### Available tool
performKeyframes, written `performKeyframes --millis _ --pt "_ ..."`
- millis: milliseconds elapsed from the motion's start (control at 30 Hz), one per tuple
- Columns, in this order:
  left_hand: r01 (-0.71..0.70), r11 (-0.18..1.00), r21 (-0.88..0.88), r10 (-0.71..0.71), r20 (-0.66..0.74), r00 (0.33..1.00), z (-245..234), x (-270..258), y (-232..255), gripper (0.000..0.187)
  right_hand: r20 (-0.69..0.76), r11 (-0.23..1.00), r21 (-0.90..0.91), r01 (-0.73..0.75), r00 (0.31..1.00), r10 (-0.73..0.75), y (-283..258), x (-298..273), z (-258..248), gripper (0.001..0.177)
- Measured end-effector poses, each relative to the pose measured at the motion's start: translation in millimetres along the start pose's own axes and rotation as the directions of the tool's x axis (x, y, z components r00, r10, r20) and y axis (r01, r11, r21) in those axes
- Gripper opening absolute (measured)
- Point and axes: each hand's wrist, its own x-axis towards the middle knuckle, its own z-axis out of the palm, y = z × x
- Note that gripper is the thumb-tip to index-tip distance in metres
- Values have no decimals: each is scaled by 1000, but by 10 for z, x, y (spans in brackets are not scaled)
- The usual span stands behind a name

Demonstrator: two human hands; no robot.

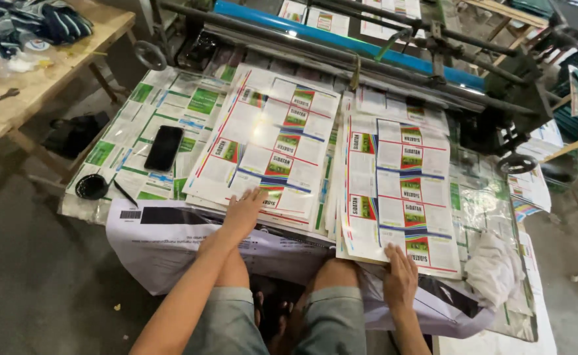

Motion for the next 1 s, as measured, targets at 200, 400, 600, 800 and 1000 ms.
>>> performKeyframes --millis 200,400,600,800,1000 --pt "-51 993 102 46 48 998 -331 227 134 44 -78 997 41 -70 994 73 -47 -19 -54 36" --pt "-44 993 113 46 -16 999 -169 608 117 41 -86 988 102 -114 989 122 -105 155 -182 39" --pt "-52 990 135 55 -21 998 37 1044 6 45 -86 960 211 -183 975 205 97 -74 113 41" --pt "13 996 90 -18 60 998 45 1467 -59 47 -74 990 42 -134 988 137 38 23 -13 37" --pt "-13 997 72 11 30 999 106 1632 -28 63 -23 963 -96 -250 968 249 145 318 -264 35"
